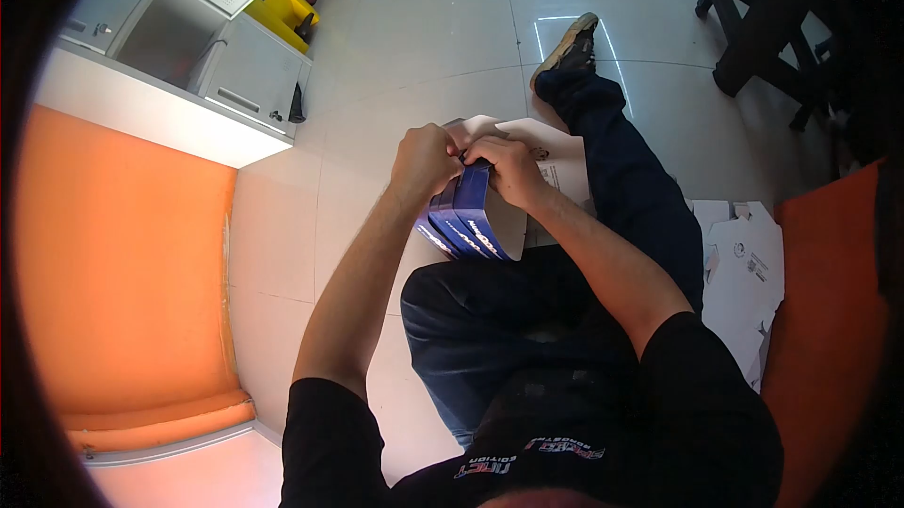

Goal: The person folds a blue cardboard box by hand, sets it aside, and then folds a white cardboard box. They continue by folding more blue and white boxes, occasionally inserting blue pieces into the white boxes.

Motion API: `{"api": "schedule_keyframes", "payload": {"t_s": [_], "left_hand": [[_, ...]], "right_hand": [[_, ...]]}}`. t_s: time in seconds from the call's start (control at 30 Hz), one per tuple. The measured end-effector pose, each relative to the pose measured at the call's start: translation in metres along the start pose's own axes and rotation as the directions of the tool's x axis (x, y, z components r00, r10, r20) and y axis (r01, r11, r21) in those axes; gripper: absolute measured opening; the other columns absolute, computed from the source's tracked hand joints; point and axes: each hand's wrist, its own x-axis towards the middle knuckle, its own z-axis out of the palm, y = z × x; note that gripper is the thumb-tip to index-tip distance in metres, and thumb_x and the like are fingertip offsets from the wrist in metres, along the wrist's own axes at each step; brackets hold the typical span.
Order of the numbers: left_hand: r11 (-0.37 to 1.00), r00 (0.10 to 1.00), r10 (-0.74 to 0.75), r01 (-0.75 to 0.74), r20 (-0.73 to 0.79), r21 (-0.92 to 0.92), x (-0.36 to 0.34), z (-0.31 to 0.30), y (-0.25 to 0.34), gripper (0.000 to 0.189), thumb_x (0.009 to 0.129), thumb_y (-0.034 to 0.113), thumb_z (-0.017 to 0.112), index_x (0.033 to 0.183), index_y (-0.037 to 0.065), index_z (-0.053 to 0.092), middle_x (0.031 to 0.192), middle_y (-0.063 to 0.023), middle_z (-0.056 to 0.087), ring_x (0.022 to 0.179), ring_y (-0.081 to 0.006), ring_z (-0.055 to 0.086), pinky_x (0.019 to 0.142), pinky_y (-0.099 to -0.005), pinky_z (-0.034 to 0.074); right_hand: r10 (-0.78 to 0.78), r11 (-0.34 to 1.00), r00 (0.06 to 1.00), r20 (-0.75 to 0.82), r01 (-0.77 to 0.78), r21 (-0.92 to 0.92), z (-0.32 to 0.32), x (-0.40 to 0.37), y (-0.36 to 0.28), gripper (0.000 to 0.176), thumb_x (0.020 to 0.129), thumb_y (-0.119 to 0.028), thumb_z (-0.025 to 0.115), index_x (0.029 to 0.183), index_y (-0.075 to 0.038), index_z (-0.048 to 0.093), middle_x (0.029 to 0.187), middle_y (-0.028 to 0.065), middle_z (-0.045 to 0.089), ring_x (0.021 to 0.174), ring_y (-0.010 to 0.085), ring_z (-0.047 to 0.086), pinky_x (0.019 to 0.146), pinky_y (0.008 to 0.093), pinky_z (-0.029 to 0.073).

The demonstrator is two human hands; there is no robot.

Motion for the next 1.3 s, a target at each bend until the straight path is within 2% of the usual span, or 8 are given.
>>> {"api": "schedule_keyframes", "payload": {"t_s": [0.3,0.37,0.47,0.9,1.1,1.17,1.27,1.3], "left_hand": [[0.999,1.0,-0.025,0.025,0.001,-0.024,-0.004,0.003,0.0,0.028,0.07,0.009,0.083,0.097,0.004,0.083,0.092,-0.0156,0.079,0.085,-0.0287,0.077,0.08,-0.0362,0.061],[0.999,1.0,-0.029,0.029,-0.011,-0.03,-0.004,0.003,-0.004,0.027,0.07,0.009,0.082,0.097,0.004,0.083,0.092,-0.0156,0.079,0.085,-0.0283,0.077,0.08,-0.0362,0.061],[0.999,1.0,-0.029,0.029,-0.006,-0.019,-0.007,0.001,-0.003,0.026,0.071,0.009,0.082,0.097,0.004,0.082,0.093,-0.0152,0.079,0.086,-0.0269,0.078,0.081,-0.0357,0.061],[0.997,1.0,-0.017,0.018,0.016,-0.078,-0.012,-0.006,-0.005,0.026,0.073,0.009,0.082,0.098,0.003,0.082,0.093,-0.0163,0.079,0.086,-0.0292,0.077,0.08,-0.0368,0.061],[0.994,1.0,0.016,-0.016,-0.007,-0.106,-0.012,-0.002,0.0,0.026,0.073,0.008,0.08,0.099,0.004,0.082,0.093,-0.0175,0.079,0.086,-0.0307,0.078,0.081,-0.0384,0.061],[0.993,0.999,0.032,-0.035,-0.027,-0.116,-0.013,0.0,-0.002,0.025,0.073,0.008,0.08,0.098,0.004,0.082,0.093,-0.0176,0.079,0.086,-0.0302,0.078,0.081,-0.0384,0.061],[0.991,0.995,0.086,-0.091,-0.051,-0.101,-0.016,-0.002,-0.003,0.026,0.078,0.011,0.078,0.101,0.001,0.081,0.09,-0.0163,0.079,0.082,-0.0294,0.077,0.079,-0.0385,0.062],[0.959,0.988,0.04,-0.08,-0.148,-0.271,-0.019,-0.001,-0.005,0.03,0.082,0.013,0.077,0.109,0.0,0.078,0.096,-0.0165,0.079,0.088,-0.0301,0.077,0.083,-0.0388,0.061]], "right_hand": [[0.023,0.995,0.998,-0.065,-0.029,-0.094,0.009,-0.006,-0.005,0.033,0.072,0.015,0.066,0.096,-0.007,0.07,0.101,0.0127,0.073,0.098,0.0356,0.07,0.084,0.0434,0.056],[0.0,1.0,0.999,-0.041,0.0,0.002,0.01,-0.006,0.003,0.034,0.071,0.016,0.064,0.097,-0.006,0.069,0.106,0.0147,0.072,0.102,0.0371,0.07,0.087,0.0437,0.056],[0.027,1.0,0.999,-0.02,-0.027,-0.009,0.003,-0.004,-0.01,0.036,0.07,0.018,0.062,0.098,-0.005,0.068,0.11,0.0163,0.07,0.105,0.038,0.069,0.088,0.044,0.056],[-0.012,0.999,0.999,0.034,0.01,0.049,0.002,0.001,-0.001,0.036,0.07,0.019,0.063,0.097,-0.005,0.068,0.102,0.0144,0.072,0.099,0.0374,0.071,0.084,0.0434,0.056],[-0.024,0.993,1.0,-0.012,0.022,-0.114,0.005,-0.005,-0.008,0.031,0.073,0.011,0.067,0.098,-0.007,0.069,0.107,0.0101,0.071,0.099,0.0351,0.071,0.082,0.0434,0.057],[0.037,0.975,0.999,-0.019,-0.04,-0.217,0.004,-0.006,-0.017,0.029,0.075,0.008,0.067,0.098,-0.009,0.071,0.111,0.0093,0.071,0.1,0.0342,0.071,0.082,0.0427,0.057],[-0.015,0.976,0.999,-0.037,0.007,-0.216,-0.002,-0.004,-0.02,0.028,0.077,0.007,0.066,0.098,-0.009,0.073,0.11,0.0092,0.073,0.099,0.0346,0.071,0.081,0.042,0.057],[-0.019,0.977,0.999,-0.031,0.012,-0.213,-0.002,-0.001,-0.013,0.028,0.077,0.007,0.066,0.098,-0.009,0.073,0.11,0.0092,0.073,0.099,0.0346,0.071,0.081,0.042,0.057]]}}
